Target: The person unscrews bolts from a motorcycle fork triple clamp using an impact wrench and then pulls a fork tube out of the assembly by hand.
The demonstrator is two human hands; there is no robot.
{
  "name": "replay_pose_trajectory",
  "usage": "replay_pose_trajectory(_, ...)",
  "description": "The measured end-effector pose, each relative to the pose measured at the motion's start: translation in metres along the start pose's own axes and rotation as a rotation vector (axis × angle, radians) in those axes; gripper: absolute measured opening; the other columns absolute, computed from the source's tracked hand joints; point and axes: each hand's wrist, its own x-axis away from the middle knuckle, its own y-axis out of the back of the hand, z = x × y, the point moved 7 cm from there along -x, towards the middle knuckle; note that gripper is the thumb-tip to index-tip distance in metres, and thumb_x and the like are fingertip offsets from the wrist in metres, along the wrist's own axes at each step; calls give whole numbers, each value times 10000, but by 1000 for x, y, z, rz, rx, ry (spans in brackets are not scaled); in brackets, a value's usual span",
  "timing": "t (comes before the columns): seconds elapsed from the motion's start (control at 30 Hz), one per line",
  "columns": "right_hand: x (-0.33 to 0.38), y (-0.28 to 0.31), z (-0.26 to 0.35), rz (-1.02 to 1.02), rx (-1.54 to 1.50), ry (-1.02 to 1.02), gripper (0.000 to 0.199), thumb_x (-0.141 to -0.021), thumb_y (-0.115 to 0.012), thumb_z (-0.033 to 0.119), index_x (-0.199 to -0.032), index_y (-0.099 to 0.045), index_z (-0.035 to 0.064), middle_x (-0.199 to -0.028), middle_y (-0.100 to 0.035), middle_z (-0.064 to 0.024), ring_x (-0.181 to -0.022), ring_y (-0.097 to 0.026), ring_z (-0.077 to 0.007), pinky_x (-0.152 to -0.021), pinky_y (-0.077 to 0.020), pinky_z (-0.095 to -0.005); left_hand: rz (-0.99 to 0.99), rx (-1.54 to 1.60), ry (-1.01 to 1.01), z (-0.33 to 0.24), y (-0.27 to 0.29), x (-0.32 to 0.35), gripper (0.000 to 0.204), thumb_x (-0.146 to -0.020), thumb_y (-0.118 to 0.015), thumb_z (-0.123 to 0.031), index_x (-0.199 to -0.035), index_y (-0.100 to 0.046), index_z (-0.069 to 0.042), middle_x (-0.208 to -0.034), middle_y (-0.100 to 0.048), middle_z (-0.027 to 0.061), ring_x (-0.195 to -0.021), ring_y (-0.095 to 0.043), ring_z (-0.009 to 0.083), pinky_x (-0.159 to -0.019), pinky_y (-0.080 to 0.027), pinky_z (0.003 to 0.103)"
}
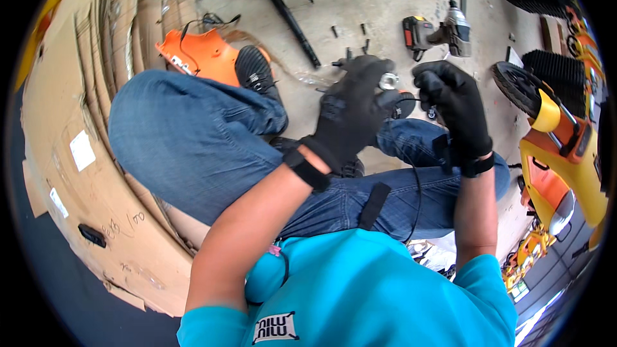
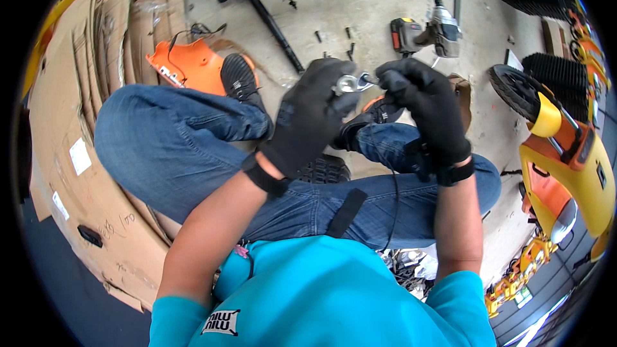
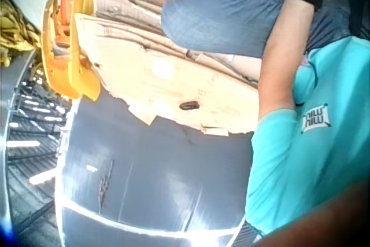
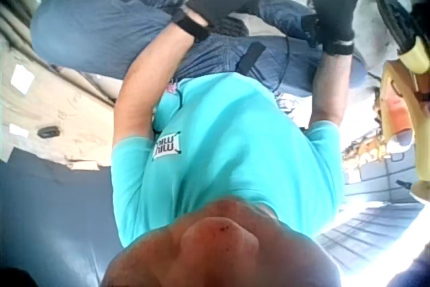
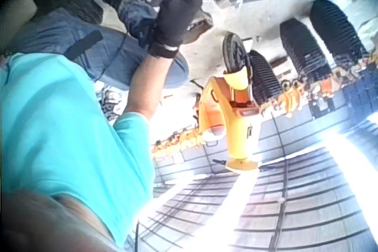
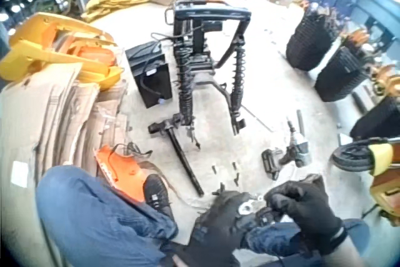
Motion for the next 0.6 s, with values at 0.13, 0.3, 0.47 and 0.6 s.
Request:
replay_pose_trajectory(0.13, 13, -15, 6, -3, -55, 84, 262, -942, -644, 157, -1129, -661, -28, -903, -668, -34, -732, -586, -61, -645, -490, -215, 69, 41, 73, 0, 7, -10, 348, -880, -685, -143, -1193, -605, -15, -1120, -653, 165, -1031, -657, 316, -887, -513, 360)
replay_pose_trajectory(0.3, 9, -27, 6, -5, -218, 10, 250, -932, -662, 155, -1105, -653, -25, -900, -672, -44, -707, -597, -66, -640, -493, -213, 129, 17, 80, 3, 2, -8, 386, -870, -723, -137, -1220, -611, -15, -1141, -672, 149, -1024, -677, 211, -852, -541, 318)
replay_pose_trajectory(0.47, 13, -32, 9, 39, -189, 51, 198, -929, -646, 114, -1067, -648, -29, -924, -688, -60, -722, -609, -76, -672, -504, -222, 146, 29, 81, 1, -2, -7, 406, -838, -735, -72, -1221, -614, -9, -1145, -671, 151, -1026, -677, 220, -854, -545, 320)
replay_pose_trajectory(0.6, 13, -32, 12, 20, -114, 103, 187, -920, -642, 96, -1062, -652, -25, -944, -696, -69, -810, -629, -86, -729, -512, -235, 174, 24, 94, -1, -2, -9, 434, -808, -744, -39, -1220, -613, 0, -1150, -670, 154, -1040, -675, 228, -865, -545, 328)
